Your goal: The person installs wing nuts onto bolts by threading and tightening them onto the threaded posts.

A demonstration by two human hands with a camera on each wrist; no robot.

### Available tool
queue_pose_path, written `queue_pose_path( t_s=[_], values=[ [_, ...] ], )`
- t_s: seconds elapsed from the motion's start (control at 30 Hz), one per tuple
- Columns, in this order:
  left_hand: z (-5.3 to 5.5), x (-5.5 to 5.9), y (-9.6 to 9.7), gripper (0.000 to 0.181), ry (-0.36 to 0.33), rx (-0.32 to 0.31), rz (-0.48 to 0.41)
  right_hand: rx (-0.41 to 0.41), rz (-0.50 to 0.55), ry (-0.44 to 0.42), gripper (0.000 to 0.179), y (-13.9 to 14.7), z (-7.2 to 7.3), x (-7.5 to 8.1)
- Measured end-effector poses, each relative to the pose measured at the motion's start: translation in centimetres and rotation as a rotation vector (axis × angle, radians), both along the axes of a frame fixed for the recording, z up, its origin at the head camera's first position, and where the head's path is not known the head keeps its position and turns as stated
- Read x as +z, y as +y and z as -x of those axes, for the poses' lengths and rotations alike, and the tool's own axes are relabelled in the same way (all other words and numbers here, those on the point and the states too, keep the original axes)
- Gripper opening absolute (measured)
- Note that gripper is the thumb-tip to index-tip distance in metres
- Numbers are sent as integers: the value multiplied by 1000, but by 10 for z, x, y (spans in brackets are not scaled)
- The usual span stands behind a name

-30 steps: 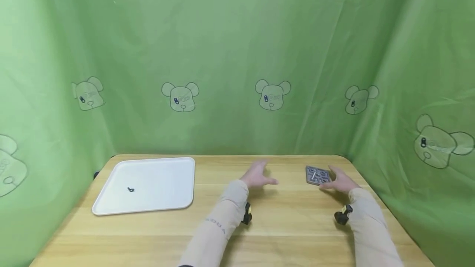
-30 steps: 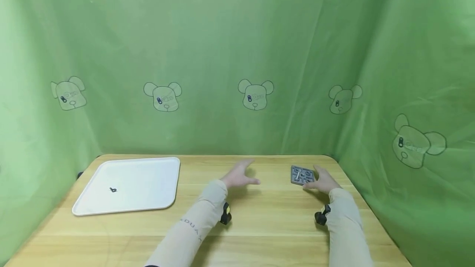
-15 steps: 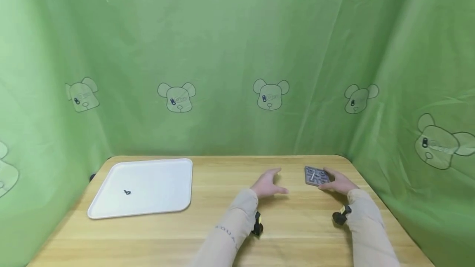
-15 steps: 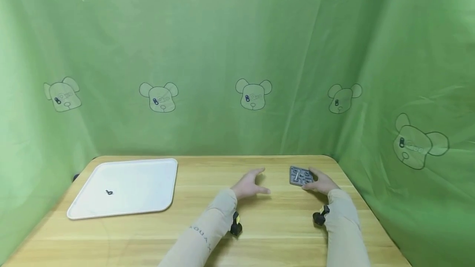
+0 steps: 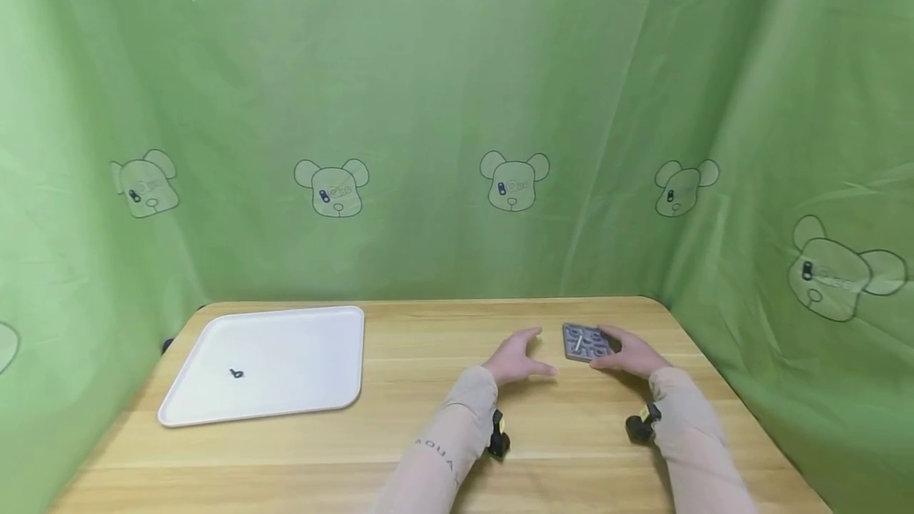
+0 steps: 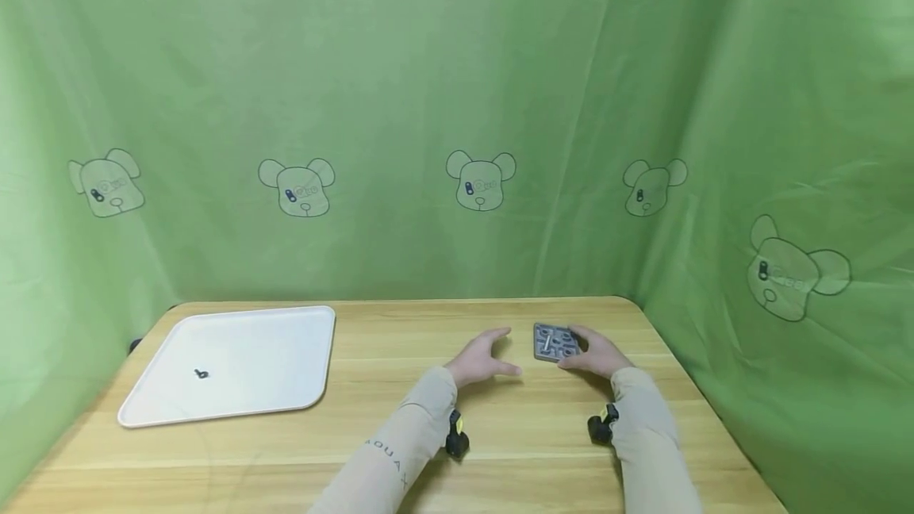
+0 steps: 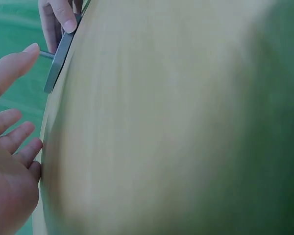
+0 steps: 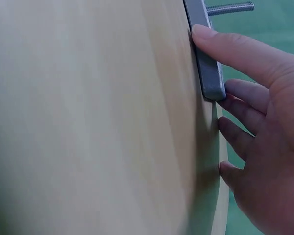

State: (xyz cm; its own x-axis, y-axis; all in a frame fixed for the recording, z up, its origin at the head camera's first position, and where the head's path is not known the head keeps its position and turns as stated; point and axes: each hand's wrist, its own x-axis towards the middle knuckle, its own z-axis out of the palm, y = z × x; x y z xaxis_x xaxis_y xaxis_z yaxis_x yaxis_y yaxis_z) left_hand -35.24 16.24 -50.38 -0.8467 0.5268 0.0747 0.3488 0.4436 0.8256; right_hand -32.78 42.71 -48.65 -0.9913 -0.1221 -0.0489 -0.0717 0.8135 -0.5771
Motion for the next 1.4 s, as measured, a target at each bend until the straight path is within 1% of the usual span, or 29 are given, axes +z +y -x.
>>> queue_pose_path(
  t_s=[0.17,0.23,0.3,0.43,0.57,0.63,0.7,0.8,0.93,1.07,1.2,1.4],
  values=[
    [-2,1,0,89,-27,3,4,24,8,4,94,-15,-3,0],
    [-3,1,1,89,-26,5,16,41,12,12,94,-20,-3,-1],
    [-4,1,1,89,-15,6,27,56,19,23,94,-25,-4,-2],
    [-5,2,1,88,31,9,49,91,26,47,93,-35,-4,-5],
    [-6,2,1,89,79,18,77,118,23,62,93,-45,-9,-5],
    [-7,1,0,89,87,26,93,132,16,68,92,-51,-12,-3],
    [-7,1,-2,89,80,32,104,140,14,72,92,-58,-14,-1],
    [-8,2,-7,89,71,31,109,148,21,74,91,-66,-17,0],
    [-12,4,-16,87,68,20,108,144,37,56,91,-75,-22,0],
    [-17,6,-27,87,39,36,106,159,43,41,90,-88,-28,2],
    [-22,7,-39,86,19,53,102,181,43,40,90,-98,-29,1],
    [-30,13,-60,87,1,71,103,161,59,29,90,-118,-31,-1]
  ],
)
